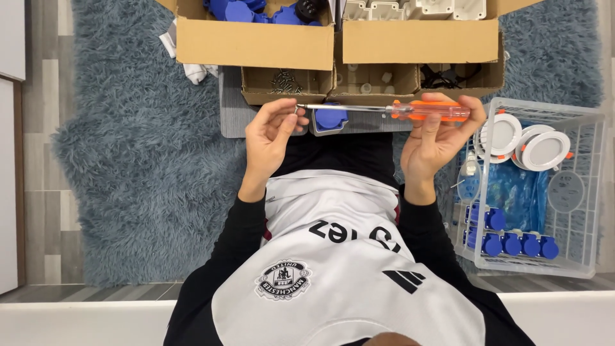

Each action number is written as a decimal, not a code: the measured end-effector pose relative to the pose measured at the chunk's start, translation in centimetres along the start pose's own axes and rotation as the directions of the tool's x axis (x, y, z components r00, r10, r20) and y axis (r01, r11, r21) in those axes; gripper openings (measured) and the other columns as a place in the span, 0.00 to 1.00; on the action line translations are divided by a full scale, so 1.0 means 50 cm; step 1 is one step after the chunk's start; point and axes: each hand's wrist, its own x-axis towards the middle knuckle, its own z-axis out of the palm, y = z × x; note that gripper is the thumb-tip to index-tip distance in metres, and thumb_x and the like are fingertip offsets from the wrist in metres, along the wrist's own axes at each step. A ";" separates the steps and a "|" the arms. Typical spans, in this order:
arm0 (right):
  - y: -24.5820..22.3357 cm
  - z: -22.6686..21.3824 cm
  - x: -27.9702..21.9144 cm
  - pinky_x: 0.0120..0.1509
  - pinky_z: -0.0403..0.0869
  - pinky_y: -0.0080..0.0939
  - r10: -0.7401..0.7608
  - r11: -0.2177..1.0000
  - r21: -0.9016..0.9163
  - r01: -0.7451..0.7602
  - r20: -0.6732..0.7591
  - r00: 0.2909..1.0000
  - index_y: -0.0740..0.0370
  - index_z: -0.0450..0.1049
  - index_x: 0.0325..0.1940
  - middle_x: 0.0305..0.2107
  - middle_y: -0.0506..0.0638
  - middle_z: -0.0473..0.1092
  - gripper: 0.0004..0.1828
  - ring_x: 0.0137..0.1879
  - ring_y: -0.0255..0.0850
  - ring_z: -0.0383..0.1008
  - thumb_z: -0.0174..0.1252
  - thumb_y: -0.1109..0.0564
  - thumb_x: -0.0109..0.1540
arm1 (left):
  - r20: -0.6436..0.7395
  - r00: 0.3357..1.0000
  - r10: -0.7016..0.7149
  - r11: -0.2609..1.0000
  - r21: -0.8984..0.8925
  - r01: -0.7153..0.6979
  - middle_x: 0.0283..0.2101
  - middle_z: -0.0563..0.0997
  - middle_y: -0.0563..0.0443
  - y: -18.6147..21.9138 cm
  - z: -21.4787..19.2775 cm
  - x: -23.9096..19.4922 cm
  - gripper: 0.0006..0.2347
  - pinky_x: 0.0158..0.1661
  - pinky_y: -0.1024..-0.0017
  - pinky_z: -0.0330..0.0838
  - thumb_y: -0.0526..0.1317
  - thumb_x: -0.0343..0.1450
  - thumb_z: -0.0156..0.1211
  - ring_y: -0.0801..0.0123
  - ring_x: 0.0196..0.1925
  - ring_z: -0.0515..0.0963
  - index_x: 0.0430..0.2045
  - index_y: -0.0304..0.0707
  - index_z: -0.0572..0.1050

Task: A person sits on the floor and uses a screwdriver to assemble or adjust small blue and white electrical components before placing them into organized cardboard boxes.

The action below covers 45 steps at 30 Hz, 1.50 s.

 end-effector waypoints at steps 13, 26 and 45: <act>-0.002 -0.014 -0.003 0.69 0.84 0.58 0.014 1.000 0.018 -0.015 0.025 1.000 0.49 0.47 0.75 0.57 0.68 0.66 0.22 0.61 0.58 0.80 0.46 0.56 0.80 | -0.042 0.999 -0.029 1.000 -0.010 0.028 0.45 0.86 0.35 -0.018 -0.005 0.003 0.07 0.47 0.71 0.87 0.26 0.78 0.65 0.62 0.45 0.89 0.48 0.22 0.79; 0.007 -0.032 0.003 0.67 0.85 0.62 0.009 0.999 0.033 -0.012 0.092 0.996 0.48 0.47 0.77 0.57 0.70 0.65 0.26 0.58 0.63 0.80 0.50 0.57 0.79 | -0.039 0.998 -0.058 0.993 -0.110 0.053 0.45 0.86 0.32 -0.037 0.001 -0.014 0.05 0.47 0.69 0.88 0.26 0.78 0.64 0.61 0.43 0.90 0.46 0.22 0.79; -0.137 -0.064 0.130 0.61 0.82 0.86 -0.031 0.991 -0.110 0.076 0.362 0.932 0.29 0.60 0.89 0.60 0.91 0.70 0.47 0.53 0.88 0.77 0.54 0.78 0.78 | 0.236 0.955 0.180 0.801 0.529 -0.281 0.60 0.79 0.47 0.022 0.045 0.005 0.24 0.66 0.59 0.75 0.36 0.67 0.86 0.55 0.62 0.78 0.55 0.35 0.79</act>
